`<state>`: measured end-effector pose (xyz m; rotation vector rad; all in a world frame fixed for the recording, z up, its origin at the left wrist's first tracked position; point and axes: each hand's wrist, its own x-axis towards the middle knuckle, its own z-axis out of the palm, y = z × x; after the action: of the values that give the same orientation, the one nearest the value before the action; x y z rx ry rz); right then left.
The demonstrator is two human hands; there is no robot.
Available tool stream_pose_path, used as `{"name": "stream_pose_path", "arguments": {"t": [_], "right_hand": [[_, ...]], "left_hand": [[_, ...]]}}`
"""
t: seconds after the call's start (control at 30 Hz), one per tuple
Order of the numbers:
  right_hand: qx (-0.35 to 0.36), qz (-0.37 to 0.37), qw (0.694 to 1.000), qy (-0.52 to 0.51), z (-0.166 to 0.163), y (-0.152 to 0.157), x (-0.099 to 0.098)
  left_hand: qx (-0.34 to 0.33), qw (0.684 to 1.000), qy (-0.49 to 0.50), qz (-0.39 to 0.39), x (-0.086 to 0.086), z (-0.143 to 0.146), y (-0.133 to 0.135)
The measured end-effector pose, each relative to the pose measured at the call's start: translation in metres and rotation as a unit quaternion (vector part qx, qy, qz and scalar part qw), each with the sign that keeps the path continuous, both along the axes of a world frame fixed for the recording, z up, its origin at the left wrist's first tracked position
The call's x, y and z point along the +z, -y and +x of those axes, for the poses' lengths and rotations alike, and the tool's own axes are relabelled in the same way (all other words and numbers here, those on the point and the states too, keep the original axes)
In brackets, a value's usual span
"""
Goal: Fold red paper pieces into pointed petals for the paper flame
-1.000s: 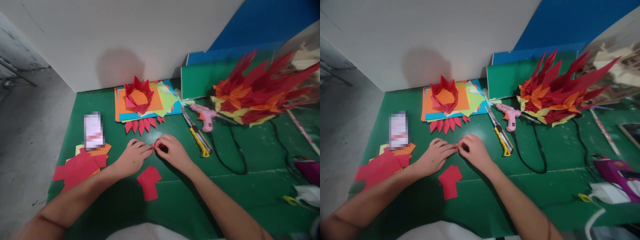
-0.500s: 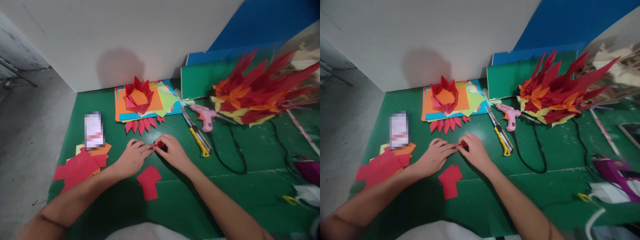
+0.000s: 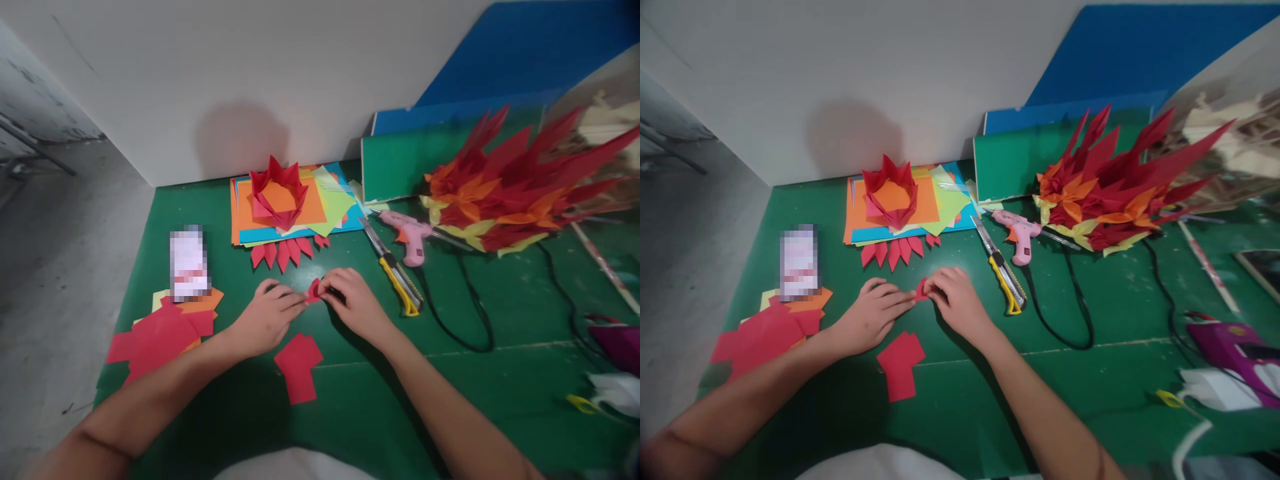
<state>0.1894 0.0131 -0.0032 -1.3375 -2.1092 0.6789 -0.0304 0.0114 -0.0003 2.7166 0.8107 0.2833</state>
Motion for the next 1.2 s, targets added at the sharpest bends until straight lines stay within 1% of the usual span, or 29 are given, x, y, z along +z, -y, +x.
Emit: {"name": "stream_pose_path", "arguments": {"t": [0.07,0.13,0.23,0.33,0.43,0.53,0.73,0.87,0.97,1.13,1.2], "right_hand": [[0.009,0.016,1.0,0.011,0.0019,0.0,-0.0013],[0.034,0.031,0.999,0.023,0.0037,-0.0001,-0.0029],[0.063,0.045,0.996,0.034,0.0057,-0.0006,-0.0046],[0.052,0.045,0.997,0.029,0.0062,-0.0012,-0.0048],[0.044,0.027,0.999,0.01,0.0055,-0.0017,-0.0041],[0.043,0.019,0.999,0.002,0.0052,-0.0018,-0.0042],[0.052,0.024,0.998,0.006,0.0069,-0.0016,-0.0071],[0.053,0.022,0.998,0.0,0.0088,-0.0023,-0.0079],[0.063,0.04,0.997,0.005,0.0099,-0.0021,-0.0064],[0.138,0.068,0.987,0.048,0.0095,0.0005,-0.0008],[0.146,0.073,0.985,0.059,0.0109,0.0004,0.0005]], "left_hand": [[-0.021,1.0,-0.001,0.002,-0.0013,0.0005,0.0014],[-0.037,0.999,0.001,0.001,-0.0022,0.0012,0.0029],[-0.037,0.999,0.001,-0.006,-0.0023,0.0024,0.0041],[-0.046,0.999,0.007,-0.008,-0.0019,0.0032,0.0036],[-0.048,0.999,0.001,-0.01,-0.0013,0.003,0.0021],[-0.038,0.999,-0.009,-0.014,-0.0001,0.0016,0.0006],[-0.053,0.999,-0.007,-0.007,0.0007,-0.0006,-0.0015],[-0.049,0.999,0.001,-0.005,0.0003,-0.0004,-0.0015],[-0.039,0.999,-0.001,-0.011,0.0009,-0.0004,-0.0008],[-0.012,1.0,-0.008,-0.022,0.001,-0.0015,0.0016],[0.006,1.0,-0.01,-0.021,0.0013,-0.0017,0.0023]]}}
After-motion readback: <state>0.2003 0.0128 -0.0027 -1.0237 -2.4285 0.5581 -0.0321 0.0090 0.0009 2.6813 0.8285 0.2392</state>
